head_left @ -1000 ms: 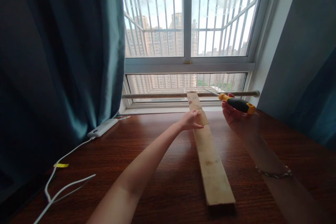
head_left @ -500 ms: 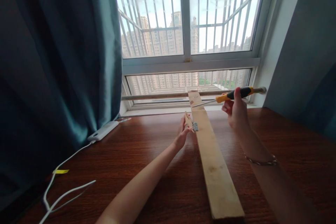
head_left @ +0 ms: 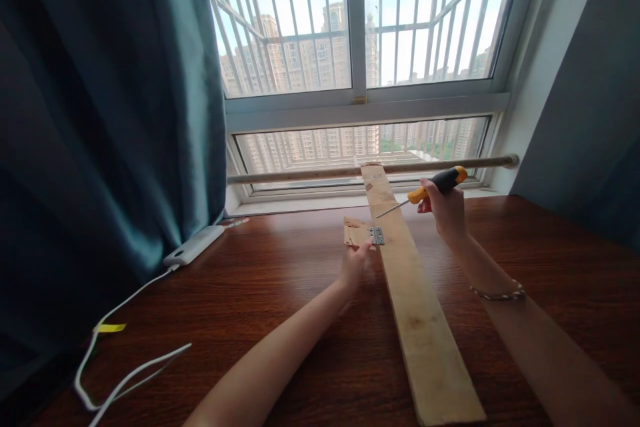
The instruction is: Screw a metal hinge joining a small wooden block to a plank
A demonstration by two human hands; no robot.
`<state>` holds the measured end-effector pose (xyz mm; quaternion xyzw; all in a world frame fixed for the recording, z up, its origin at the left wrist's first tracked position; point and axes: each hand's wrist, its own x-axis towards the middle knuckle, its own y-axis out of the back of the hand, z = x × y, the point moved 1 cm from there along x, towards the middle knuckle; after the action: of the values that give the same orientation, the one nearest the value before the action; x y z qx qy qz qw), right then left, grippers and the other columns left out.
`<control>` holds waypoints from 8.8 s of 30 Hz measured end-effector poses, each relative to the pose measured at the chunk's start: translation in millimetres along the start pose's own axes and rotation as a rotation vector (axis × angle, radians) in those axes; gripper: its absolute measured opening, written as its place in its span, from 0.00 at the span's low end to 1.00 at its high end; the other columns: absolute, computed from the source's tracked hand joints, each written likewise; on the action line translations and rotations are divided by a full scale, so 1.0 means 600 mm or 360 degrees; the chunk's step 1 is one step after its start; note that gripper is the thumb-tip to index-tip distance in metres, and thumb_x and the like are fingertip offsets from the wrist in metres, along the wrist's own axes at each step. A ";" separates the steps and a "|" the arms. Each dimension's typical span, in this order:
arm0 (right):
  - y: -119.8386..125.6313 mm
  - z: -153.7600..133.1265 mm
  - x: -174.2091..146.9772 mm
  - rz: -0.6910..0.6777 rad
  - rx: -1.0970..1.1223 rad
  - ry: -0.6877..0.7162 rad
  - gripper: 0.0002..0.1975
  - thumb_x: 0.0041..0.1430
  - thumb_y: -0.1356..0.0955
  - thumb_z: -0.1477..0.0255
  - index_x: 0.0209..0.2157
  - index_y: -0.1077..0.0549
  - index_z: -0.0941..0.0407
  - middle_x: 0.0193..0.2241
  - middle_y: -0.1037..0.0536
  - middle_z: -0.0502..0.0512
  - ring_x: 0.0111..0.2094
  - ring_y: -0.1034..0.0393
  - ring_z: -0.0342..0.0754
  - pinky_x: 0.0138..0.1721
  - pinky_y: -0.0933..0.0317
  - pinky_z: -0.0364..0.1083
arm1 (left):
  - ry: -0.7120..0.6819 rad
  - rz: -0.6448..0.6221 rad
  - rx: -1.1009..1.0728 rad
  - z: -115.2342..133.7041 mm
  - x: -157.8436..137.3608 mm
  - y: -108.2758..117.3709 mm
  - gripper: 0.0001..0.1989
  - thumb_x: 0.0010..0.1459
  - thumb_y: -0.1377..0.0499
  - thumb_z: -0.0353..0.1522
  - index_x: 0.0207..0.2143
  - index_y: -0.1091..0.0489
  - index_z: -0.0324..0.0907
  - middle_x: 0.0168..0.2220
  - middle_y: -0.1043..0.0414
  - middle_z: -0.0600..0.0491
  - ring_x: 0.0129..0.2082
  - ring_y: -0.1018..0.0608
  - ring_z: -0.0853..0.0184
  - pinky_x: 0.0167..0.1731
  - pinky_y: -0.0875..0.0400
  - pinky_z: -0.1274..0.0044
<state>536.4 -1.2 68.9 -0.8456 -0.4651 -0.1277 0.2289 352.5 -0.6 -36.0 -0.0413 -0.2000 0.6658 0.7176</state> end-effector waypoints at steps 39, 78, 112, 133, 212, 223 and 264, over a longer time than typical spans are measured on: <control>-0.009 -0.011 -0.014 -0.0287 -0.0410 0.0003 0.17 0.35 0.26 0.62 0.16 0.30 0.61 0.10 0.32 0.49 0.12 0.39 0.39 0.13 0.43 0.38 | 0.0230 -0.0141 -0.0414 -0.009 -0.011 0.004 0.21 0.43 0.36 0.32 0.42 0.30 0.38 0.43 0.27 0.46 0.46 0.27 0.61 0.49 0.36 0.70; -0.033 -0.014 -0.045 -0.0370 -0.0380 0.0195 0.17 0.40 0.28 0.63 0.31 0.31 0.57 0.26 0.24 0.53 0.14 0.40 0.39 0.14 0.45 0.41 | 0.0620 -0.0170 -0.0773 -0.025 -0.008 0.003 0.07 0.39 0.41 0.21 0.25 0.29 0.36 0.30 0.25 0.49 0.35 0.25 0.67 0.45 0.36 0.74; -0.028 -0.018 -0.045 -0.0245 -0.0460 0.0109 0.19 0.37 0.27 0.57 0.21 0.31 0.59 0.13 0.31 0.49 0.13 0.38 0.41 0.14 0.47 0.40 | 0.0655 -0.0086 -0.0698 -0.017 -0.012 -0.001 0.08 0.40 0.37 0.23 0.27 0.28 0.36 0.29 0.25 0.50 0.34 0.25 0.68 0.46 0.36 0.74; -0.029 -0.022 -0.055 -0.0176 -0.0663 0.0350 0.20 0.45 0.32 0.54 0.26 0.28 0.60 0.17 0.25 0.55 0.15 0.32 0.45 0.15 0.40 0.42 | 0.0546 -0.0095 -0.0641 -0.017 -0.008 0.000 0.07 0.39 0.37 0.22 0.26 0.28 0.35 0.30 0.25 0.49 0.35 0.25 0.67 0.46 0.36 0.73; -0.016 -0.083 -0.051 -0.0886 -0.0206 -0.0031 0.26 0.33 0.25 0.60 0.33 0.34 0.57 0.31 0.23 0.55 0.21 0.29 0.45 0.19 0.35 0.43 | 0.0489 -0.0187 0.0144 0.019 -0.012 0.002 0.08 0.42 0.39 0.30 0.26 0.28 0.33 0.24 0.26 0.47 0.21 0.25 0.69 0.25 0.30 0.78; -0.015 -0.049 -0.044 -0.0420 -0.0685 0.0287 0.19 0.37 0.27 0.56 0.18 0.31 0.58 0.12 0.31 0.51 0.12 0.37 0.43 0.11 0.46 0.41 | 0.0487 -0.0199 0.0080 0.011 -0.011 0.006 0.12 0.43 0.38 0.33 0.28 0.27 0.33 0.29 0.24 0.44 0.26 0.23 0.65 0.31 0.29 0.74; -0.015 -0.075 -0.043 -0.0658 -0.0266 0.0048 0.21 0.34 0.25 0.63 0.29 0.33 0.58 0.24 0.24 0.53 0.17 0.33 0.42 0.12 0.44 0.39 | 0.0672 -0.0084 -0.0026 0.010 -0.012 -0.001 0.07 0.45 0.44 0.30 0.27 0.29 0.35 0.30 0.24 0.44 0.30 0.22 0.64 0.36 0.28 0.72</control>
<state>514.9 -38.6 99.2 -0.7462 -0.6129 -0.2227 0.1340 350.7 -8.9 -32.0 -0.1803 -0.0516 0.6217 0.7605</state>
